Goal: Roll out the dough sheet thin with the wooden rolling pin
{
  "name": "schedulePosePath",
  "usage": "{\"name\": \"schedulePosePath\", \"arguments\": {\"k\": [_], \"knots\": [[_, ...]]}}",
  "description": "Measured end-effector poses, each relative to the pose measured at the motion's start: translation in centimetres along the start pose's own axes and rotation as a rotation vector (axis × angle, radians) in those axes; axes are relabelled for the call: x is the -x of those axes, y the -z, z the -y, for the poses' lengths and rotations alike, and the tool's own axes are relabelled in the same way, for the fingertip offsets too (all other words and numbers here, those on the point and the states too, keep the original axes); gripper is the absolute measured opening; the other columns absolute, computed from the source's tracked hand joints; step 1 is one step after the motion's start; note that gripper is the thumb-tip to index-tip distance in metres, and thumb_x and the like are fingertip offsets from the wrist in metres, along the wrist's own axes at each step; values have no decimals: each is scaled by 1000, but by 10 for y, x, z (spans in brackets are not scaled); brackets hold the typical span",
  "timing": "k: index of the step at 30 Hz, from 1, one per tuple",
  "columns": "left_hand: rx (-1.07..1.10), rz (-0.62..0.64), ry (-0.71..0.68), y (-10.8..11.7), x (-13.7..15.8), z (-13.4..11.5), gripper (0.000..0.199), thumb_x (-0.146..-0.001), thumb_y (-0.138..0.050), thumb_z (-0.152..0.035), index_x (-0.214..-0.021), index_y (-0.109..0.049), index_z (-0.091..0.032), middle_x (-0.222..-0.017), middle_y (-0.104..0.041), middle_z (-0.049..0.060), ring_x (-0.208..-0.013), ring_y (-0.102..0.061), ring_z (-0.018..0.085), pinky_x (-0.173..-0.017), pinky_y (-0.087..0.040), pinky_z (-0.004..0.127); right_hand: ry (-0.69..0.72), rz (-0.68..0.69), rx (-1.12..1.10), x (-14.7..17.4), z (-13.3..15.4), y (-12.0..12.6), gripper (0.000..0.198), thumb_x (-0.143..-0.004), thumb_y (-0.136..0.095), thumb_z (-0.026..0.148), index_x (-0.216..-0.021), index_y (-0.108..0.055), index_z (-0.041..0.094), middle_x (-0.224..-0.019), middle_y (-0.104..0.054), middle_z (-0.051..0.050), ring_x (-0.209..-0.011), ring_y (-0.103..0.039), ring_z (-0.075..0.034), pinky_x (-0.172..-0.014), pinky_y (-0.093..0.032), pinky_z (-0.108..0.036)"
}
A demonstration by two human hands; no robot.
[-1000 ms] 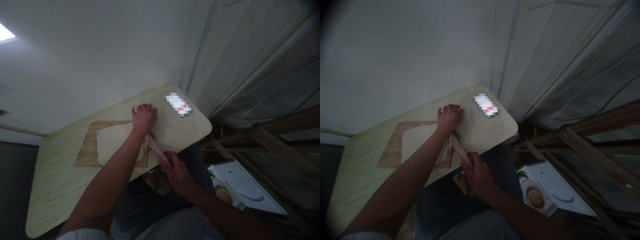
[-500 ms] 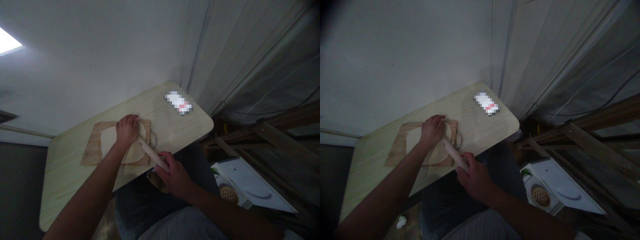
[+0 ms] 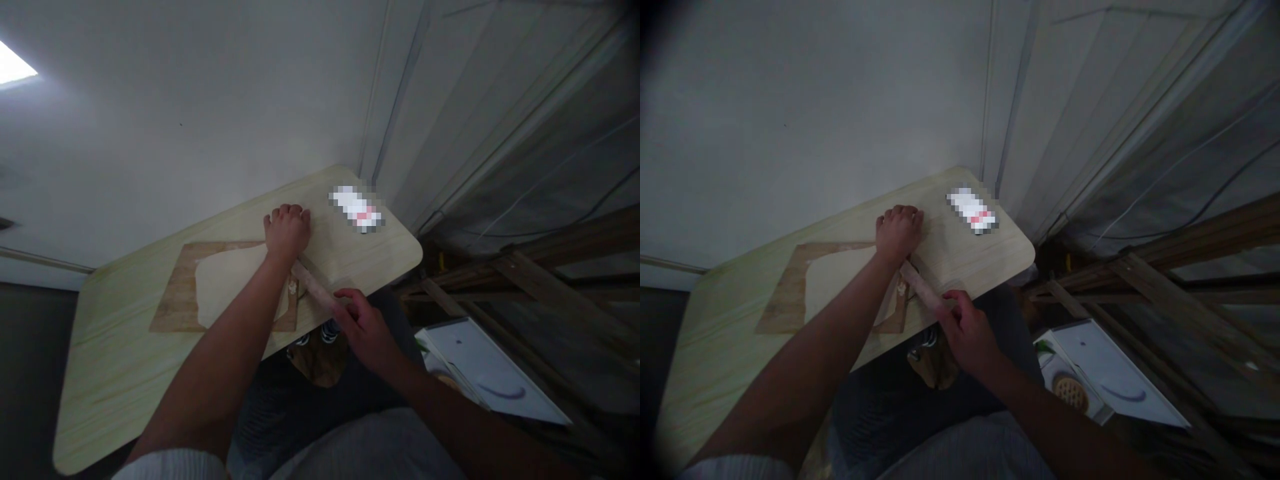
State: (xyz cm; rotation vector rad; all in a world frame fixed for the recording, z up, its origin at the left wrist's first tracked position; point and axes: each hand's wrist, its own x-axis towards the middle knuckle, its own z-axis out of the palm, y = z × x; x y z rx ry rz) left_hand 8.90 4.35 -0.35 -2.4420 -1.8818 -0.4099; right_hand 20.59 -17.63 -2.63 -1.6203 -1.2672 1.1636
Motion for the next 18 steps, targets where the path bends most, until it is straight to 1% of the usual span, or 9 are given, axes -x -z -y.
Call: {"name": "schedulePosePath", "arguments": {"k": [3, 7, 10, 12, 15, 18], "knots": [[25, 6, 35, 7, 11, 10, 42, -102, -32, -40, -115, -68, -22, -123, -67, 12, -117, -57, 31, -102, -40, 50, 11, 34, 28, 4, 6, -8, 36, -98, -52, 50, -120, -57, 22, -69, -61, 3, -59, -55, -14, -55, -35, -25], [71, 15, 57, 14, 34, 40, 41, -102, -33, -38, -119, -68, -24, -129, -66, 10, -122, -55, 29, -105, -39, 48, 7, 78, 41, 10, 11, -19, 33, -94, -58, 44, -120, -56, 23, -82, -67, 0, -67, -61, -15, -61, -40, -25], [124, 10, 44, 17, 52, 64, 42, -102, -32, -35, -122, -68, -25, -135, -64, 6, -127, -54, 27, -109, -38, 46, 26, 84, 97, 13, 13, -27, 33, -93, -60, 40, -120, -57, 23, -82, -66, 0, -68, -61, -15, -63, -40, -26], [128, 24, 55, 18, 60, 75, 44, -103, -31, -37, -125, -67, -27, -140, -62, 5, -132, -51, 27, -111, -35, 49, 41, 85, 117, 14, 14, -30, 33, -92, -60, 39, -121, -57, 23, -79, -65, 0, -67, -60, -15, -63, -40, -26], [100, 63, 77, 22, 65, 77, 47, -103, -28, -42, -130, -65, -29, -145, -59, 5, -136, -47, 29, -113, -32, 55, 47, 70, 105, 12, 13, -30, 34, -91, -61, 40, -120, -58, 23, -74, -62, 2, -64, -59, -15, -60, -39, -25], [83, 87, 86, 25, 60, 66, 48, -103, -26, -44, -131, -63, -30, -144, -59, 7, -135, -47, 31, -112, -30, 62, 43, 35, 88, 5, 11, -23, 35, -91, -61, 45, -118, -59, 23, -68, -59, 4, -58, -55, -13, -55, -37, -24]]}}
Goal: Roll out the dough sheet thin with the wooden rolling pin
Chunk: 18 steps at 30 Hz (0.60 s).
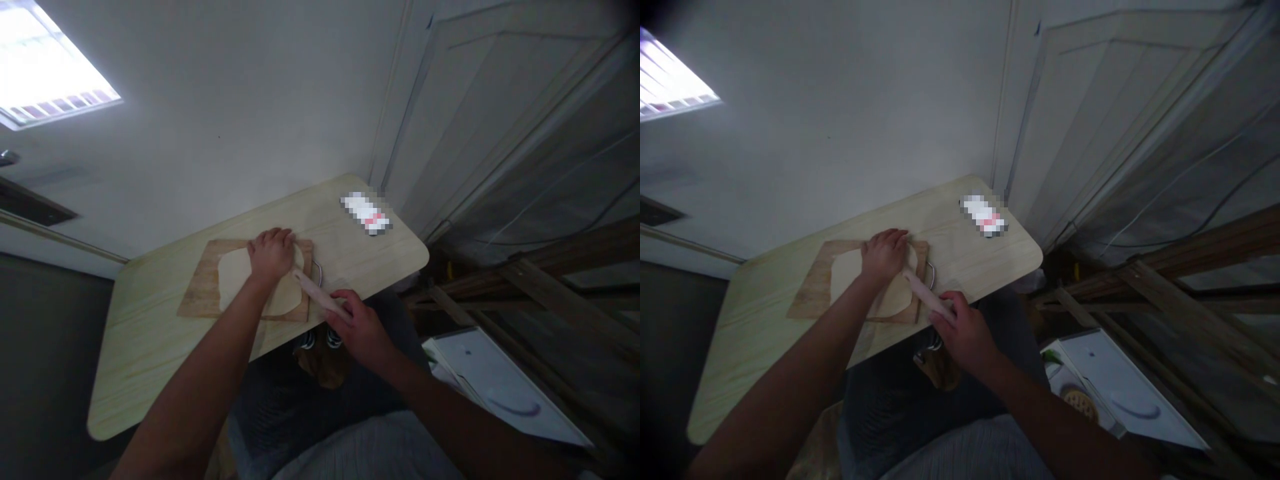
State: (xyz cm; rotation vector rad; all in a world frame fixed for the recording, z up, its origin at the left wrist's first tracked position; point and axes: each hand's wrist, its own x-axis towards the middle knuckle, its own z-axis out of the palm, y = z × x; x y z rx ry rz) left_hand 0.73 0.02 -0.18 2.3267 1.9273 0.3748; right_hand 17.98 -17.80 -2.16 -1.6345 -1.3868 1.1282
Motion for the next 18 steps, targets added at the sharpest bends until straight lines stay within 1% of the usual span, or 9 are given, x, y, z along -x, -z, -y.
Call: {"name": "schedulePosePath", "arguments": {"k": [3, 5, 8, 11, 14, 18], "knots": [[-20, -3, 20, -2, -11, -18, 47, -103, -26, -41, -128, -64, -29, -139, -62, 9, -130, -50, 34, -110, -29, 67, -7, -63, 15, -10, -5, 12, 39, -91, -57, 54, -113, -62, 22, -62, -56, 5, -53, -53, -13, -51, -35, -24], [-43, -30, 46, -6, -21, -29, 48, -102, -25, -39, -122, -67, -26, -132, -64, 11, -125, -53, 34, -108, -32, 67, -29, -110, 50, -18, -7, 22, 41, -92, -55, 58, -108, -64, 21, -60, -57, 4, -53, -55, -14, -52, -36, -25], [-60, -84, 94, -14, -37, -42, 48, -101, -27, -38, -114, -69, -21, -125, -66, 15, -121, -54, 36, -104, -36, 65, -71, -145, 106, -30, -7, 36, 41, -94, -50, 58, -102, -65, 21, -61, -62, 2, -56, -60, -16, -55, -39, -26], [-41, -95, 141, -19, -49, -49, 45, -99, -32, -37, -113, -69, -17, -123, -66, 20, -120, -54, 39, -102, -36, 67, -82, -165, 165, -39, -4, 44, 39, -96, -47, 57, -98, -66, 21, -65, -66, -1, -61, -63, -18, -58, -41, -27], [-13, -97, 158, -19, -51, -50, 43, -98, -34, -35, -117, -68, -16, -126, -65, 21, -122, -52, 40, -105, -32, 68, -71, -178, 217, -41, -2, 46, 39, -96, -49, 56, -95, -66, 21, -70, -68, -3, -66, -65, -19, -60, -41, -27], [16, -150, 136, -16, -37, -42, 44, -99, -34, -38, -133, -60, -26, -140, -59, 14, -131, -47, 36, -110, -29, 66, -20, -104, 228, -34, 0, 42, 38, -96, -50, 55, -98, -66, 21, -71, -68, -2, -64, -63, -18, -59, -39, -27]]}}
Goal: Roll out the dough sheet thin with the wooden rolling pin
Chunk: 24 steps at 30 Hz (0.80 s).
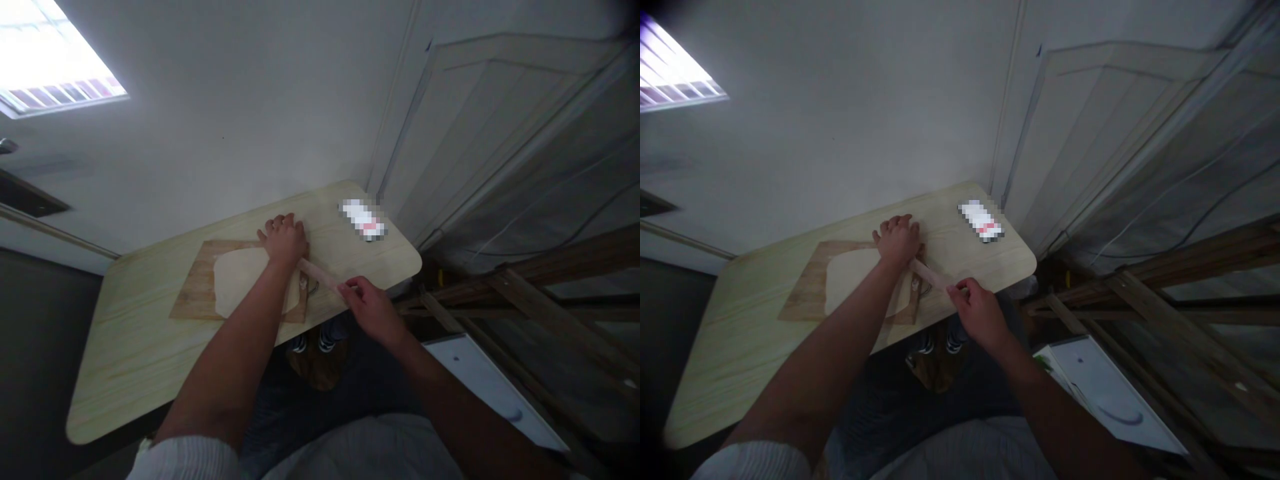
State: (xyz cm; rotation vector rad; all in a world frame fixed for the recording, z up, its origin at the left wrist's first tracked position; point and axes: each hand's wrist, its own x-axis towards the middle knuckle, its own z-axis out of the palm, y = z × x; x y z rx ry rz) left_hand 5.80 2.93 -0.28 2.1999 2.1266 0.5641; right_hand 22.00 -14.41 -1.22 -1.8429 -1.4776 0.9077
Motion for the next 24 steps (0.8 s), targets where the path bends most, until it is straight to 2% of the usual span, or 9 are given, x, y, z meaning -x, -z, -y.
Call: {"name": "schedulePosePath", "arguments": {"k": [6, 9, 12, 14, 16, 20, 24], "knots": [[22, 31, 5, 13, 25, 31, 47, -101, -31, -39, -140, -55, -29, -146, -56, 11, -134, -48, 33, -111, -30, 65, 73, 121, 62, 21, 9, -15, 31, -97, -51, 49, -103, -63, 21, -82, -71, -5, -74, -65, -19, -65, -39, -27], [32, 85, -27, 19, 38, 51, 49, -103, -27, -40, -143, -52, -29, -150, -53, 9, -140, -44, 31, -114, -29, 62, 103, 152, 144, 32, 16, -26, 27, -97, -52, 43, -110, -61, 21, -89, -73, -7, -78, -67, -21, -67, -38, -28], [62, 122, -70, 24, 49, 69, 54, -103, -24, -44, -150, -43, -25, -153, -50, 10, -146, -38, 31, -117, -27, 61, 136, 184, 191, 41, 21, -37, 28, -98, -51, 40, -115, -59, 19, -88, -73, -8, -75, -67, -21, -65, -37, -28], [111, 105, -106, 25, 53, 79, 57, -103, -24, -47, -151, -40, -21, -154, -49, 11, -146, -38, 30, -118, -27, 59, 149, 200, 199, 45, 23, -42, 29, -98, -50, 39, -117, -58, 18, -87, -72, -8, -75, -67, -22, -64, -36, -28], [206, 53, -111, 26, 53, 85, 57, -103, -24, -47, -147, -46, -18, -150, -53, 13, -141, -45, 28, -117, -31, 54, 156, 219, 159, 46, 22, -42, 29, -98, -50, 38, -117, -57, 18, -87, -72, -9, -76, -67, -22, -65, -37, -28], [331, -82, -65, 32, 55, 85, 49, -101, -31, -42, -130, -60, -17, -134, -65, 13, -127, -57, 23, -110, -43, 42, 117, 192, -58, 48, 12, -25, 25, -97, -50, 36, -112, -58, 18, -88, -71, -7, -80, -66, -20, -70, -43, -28], [202, -82, -238, 42, 84, 59, 36, -97, -42, -37, -118, -68, -21, -130, -66, 9, -128, -55, 24, -114, -38, 45, 25, 60, -201, 49, -9, 0, 31, -95, -51, 45, -111, -59, 19, -84, -69, -4, -75, -65, -19, -68, -45, -28]]}}
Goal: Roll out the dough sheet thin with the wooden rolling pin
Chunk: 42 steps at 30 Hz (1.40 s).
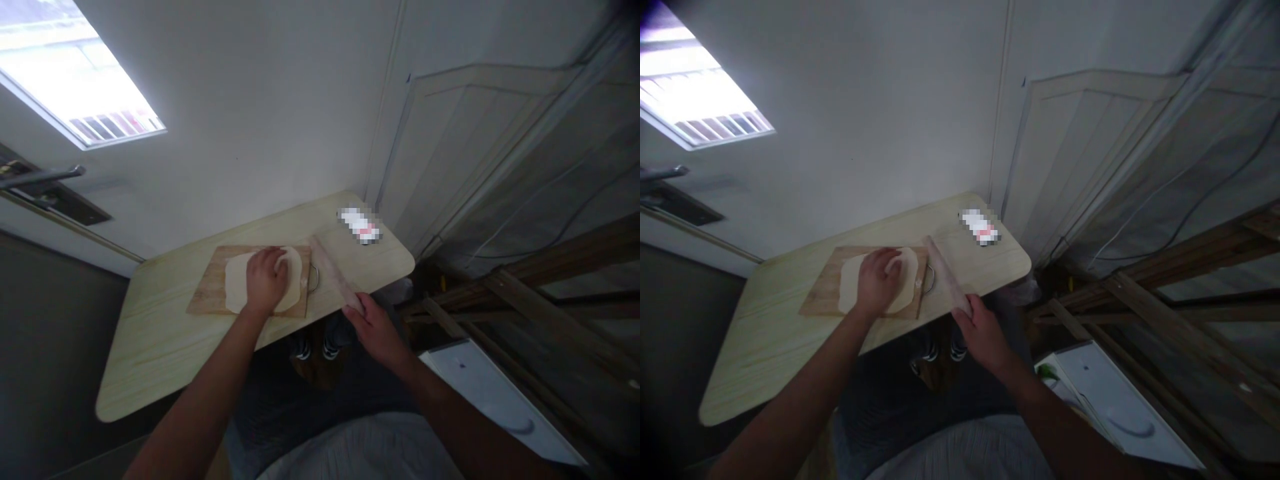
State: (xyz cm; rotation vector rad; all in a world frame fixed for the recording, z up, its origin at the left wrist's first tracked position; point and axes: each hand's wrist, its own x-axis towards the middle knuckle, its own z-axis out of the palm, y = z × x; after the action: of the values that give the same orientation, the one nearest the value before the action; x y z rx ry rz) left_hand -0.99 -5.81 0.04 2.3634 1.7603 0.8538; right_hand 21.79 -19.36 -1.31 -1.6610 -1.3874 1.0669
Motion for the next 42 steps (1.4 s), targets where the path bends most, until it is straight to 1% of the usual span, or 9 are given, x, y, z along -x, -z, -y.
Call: {"name": "schedulePosePath", "arguments": {"k": [3, 6, 13, 18, 26, 30, 34, 38, 42], "knots": [[-80, 169, -142, -4, 28, -36, 34, -96, -49, -43, -121, -67, -28, -141, -61, 7, -138, -46, 29, -120, -26, 56, -60, -71, -11, 1, -9, 15, 40, -95, -50, 52, -115, -58, 19, -71, -64, 0, -66, -62, -19, -62, -45, -28], [-128, 222, -132, -12, 49, -60, 33, -94, -54, -43, -121, -67, -29, -147, -56, 6, -142, -40, 31, -122, -18, 62, -65, -76, 8, 1, -11, 20, 42, -95, -50, 54, -117, -58, 19, -65, -61, 2, -61, -60, -18, -61, -44, -28], [-127, 178, -59, -13, 72, -63, 27, -96, -48, -31, -112, -70, -31, -141, -61, 4, -140, -44, 30, -122, -19, 62, 30, 6, 115, -6, 2, 8, 33, -94, -52, 44, -113, -62, 18, -77, -68, -3, -68, -63, -19, -64, -44, -29], [-151, 140, -38, 13, 110, -48, 23, -96, -50, -32, -98, -73, -35, -133, -67, -1, -138, -48, 30, -123, -14, 63, 116, 89, 215, -14, 11, 3, 30, -94, -54, 36, -117, -62, 18, -91, -72, -6, -81, -66, -21, -73, -44, -30], [-231, 145, -12, 68, 151, 28, 20, -92, -57, -43, -99, -74, -36, -134, -67, 2, -134, -50, 32, -116, -30, 60, 182, 217, 294, -17, 10, -3, 27, -95, -56, 32, -116, -64, 18, -91, -72, -7, -83, -65, -21, -74, -43, -29], [-239, 180, -6, 79, 151, 46, 21, -92, -55, -43, -99, -74, -36, -136, -65, 0, -133, -51, 32, -114, -32, 60, 187, 235, 290, -14, 12, -10, 29, -95, -56, 33, -118, -63, 17, -92, -73, -7, -85, -66, -21, -76, -44, -30], [-166, 160, -13, 87, 140, 46, 21, -91, -56, -44, -92, -75, -35, -128, -70, 2, -126, -57, 32, -113, -34, 60, 202, 273, 265, -6, 10, -14, 32, -95, -56, 34, -121, -63, 17, -99, -73, -9, -88, -67, -22, -79, -45, -31], [5, -6, 19, 81, 96, 36, 26, -94, -53, -45, -101, -73, -30, -120, -71, 5, -117, -61, 26, -107, -46, 47, 194, 276, 267, 0, 5, -16, 35, -95, -57, 34, -124, -64, 16, -102, -74, -10, -93, -67, -24, -83, -47, -33], [38, -64, -22, 46, 39, 26, 38, -98, -47, -43, -122, -66, -20, -128, -67, 10, -125, -56, 26, -110, -43, 45, 213, 272, 266, 5, 2, -21, 34, -95, -57, 34, -125, -63, 18, -101, -74, -8, -91, -68, -23, -82, -47, -32]]}}
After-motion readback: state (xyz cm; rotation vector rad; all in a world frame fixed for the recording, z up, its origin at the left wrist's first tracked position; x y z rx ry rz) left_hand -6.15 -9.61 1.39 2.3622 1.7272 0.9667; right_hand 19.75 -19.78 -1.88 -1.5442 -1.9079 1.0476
